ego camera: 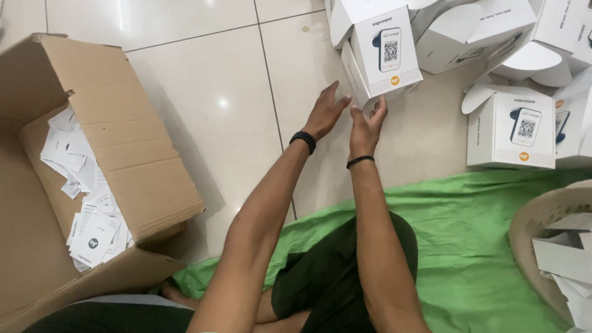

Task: The person packs instruction manuals or flyers into white product boxes.

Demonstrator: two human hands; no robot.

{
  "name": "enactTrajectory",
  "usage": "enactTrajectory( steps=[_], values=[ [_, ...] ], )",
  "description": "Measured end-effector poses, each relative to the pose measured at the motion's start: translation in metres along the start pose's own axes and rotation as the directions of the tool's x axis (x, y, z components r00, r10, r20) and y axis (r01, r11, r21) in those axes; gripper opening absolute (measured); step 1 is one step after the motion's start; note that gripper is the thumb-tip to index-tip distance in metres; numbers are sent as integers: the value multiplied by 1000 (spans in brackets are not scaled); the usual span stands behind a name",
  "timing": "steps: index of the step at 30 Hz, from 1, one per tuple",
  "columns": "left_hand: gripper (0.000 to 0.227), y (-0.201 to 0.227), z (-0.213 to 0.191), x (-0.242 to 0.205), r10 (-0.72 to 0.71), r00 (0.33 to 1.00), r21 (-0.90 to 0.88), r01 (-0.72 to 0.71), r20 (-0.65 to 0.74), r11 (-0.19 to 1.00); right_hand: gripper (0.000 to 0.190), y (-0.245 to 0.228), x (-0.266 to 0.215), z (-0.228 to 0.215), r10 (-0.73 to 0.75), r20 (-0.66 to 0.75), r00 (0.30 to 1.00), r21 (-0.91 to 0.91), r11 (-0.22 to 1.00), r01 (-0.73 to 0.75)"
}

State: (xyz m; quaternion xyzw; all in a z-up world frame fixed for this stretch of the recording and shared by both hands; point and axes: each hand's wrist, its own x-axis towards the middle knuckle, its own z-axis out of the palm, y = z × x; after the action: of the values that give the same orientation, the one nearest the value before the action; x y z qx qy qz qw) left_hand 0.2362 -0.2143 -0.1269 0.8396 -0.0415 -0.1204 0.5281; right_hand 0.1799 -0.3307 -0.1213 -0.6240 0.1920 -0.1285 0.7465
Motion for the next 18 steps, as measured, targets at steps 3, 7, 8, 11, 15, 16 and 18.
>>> enactTrajectory(
  steps=[3, 7, 8, 11, 15, 16, 18],
  values=[
    [85, -1, -10, 25, 44, 996, -45, -48, -80, 998, 85, -9, -13, -5, 14, 18, 1000, 83, 996, -15],
    [88, 21, -16, 62, 96, 986, -27, -101, -136, 995, 88, -56, -13, -8, 102, 3, 995, 192, 976, -100],
    [87, 26, -16, 71, 63, 989, -49, -70, -135, 996, 89, -58, -11, -9, 150, -7, 989, 215, 966, -145],
    [85, 20, -6, 101, 70, 987, -107, -86, -146, 991, 90, -58, 1, -11, 200, -18, 980, 262, 947, -189],
    [81, 29, -2, 103, 80, 986, -231, -112, -144, 966, 91, -68, -2, -2, 237, -33, 971, 285, 933, -218],
    [81, 31, -1, 92, 79, 986, -228, -111, -145, 967, 91, -50, 7, -7, 239, -31, 971, 287, 932, -220],
    [74, 36, -4, 65, 37, 983, -110, -57, -178, 992, 87, -15, 19, -13, 95, -90, 991, 288, 955, -66]
  ],
)
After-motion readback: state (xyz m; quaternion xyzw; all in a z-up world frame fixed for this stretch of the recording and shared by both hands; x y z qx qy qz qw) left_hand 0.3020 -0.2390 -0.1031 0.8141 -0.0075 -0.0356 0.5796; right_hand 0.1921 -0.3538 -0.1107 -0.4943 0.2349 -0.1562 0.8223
